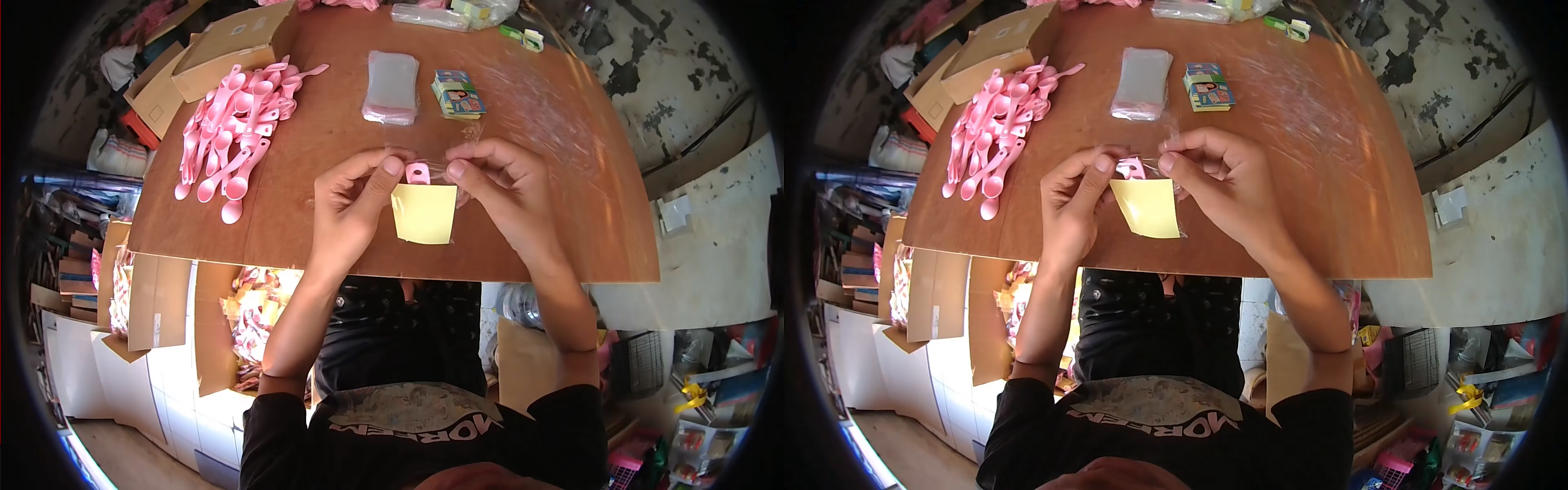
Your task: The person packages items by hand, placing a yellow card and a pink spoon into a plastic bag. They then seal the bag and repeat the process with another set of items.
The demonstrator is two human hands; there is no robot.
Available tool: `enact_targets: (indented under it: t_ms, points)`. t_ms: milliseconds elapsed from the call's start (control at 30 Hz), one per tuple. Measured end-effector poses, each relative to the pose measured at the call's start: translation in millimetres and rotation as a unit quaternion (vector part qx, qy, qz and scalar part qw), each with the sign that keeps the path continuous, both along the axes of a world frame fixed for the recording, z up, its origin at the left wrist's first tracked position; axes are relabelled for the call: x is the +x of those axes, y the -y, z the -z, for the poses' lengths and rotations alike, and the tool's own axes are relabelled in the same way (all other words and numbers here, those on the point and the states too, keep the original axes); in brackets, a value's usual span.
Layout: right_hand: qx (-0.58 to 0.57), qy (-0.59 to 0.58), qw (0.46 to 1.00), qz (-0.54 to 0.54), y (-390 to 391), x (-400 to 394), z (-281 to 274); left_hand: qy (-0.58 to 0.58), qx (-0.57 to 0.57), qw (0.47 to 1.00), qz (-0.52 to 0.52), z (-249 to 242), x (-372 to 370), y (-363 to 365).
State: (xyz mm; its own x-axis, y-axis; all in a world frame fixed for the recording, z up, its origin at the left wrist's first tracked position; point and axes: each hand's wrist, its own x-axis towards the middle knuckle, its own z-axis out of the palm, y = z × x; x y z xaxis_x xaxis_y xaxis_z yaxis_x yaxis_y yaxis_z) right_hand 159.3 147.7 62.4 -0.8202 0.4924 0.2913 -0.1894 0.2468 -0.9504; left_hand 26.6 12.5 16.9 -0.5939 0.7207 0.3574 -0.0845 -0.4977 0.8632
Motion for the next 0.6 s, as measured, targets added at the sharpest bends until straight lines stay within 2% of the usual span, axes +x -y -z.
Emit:
enact_targets:
  t_ms: [100,300,400,500,600]
  points:
    - [-0.006,-0.038,0.999,-0.003,0,-3,4,-0.054,-0.028,0.997,-0.039,1,-4,3]
    - [-0.018,-0.039,0.998,-0.042,-8,-4,6,-0.059,-0.035,0.997,0.036,-9,-18,10]
    - [-0.062,-0.062,0.992,-0.093,-14,-5,8,-0.051,-0.03,0.996,0.066,-4,-27,13]
    - [-0.03,-0.036,0.994,-0.095,-17,-6,11,-0.053,-0.023,0.995,0.084,-2,-32,16]
    - [-0.008,-0.074,0.989,-0.129,-22,-9,18,-0.057,-0.016,0.995,0.079,-6,-34,18]
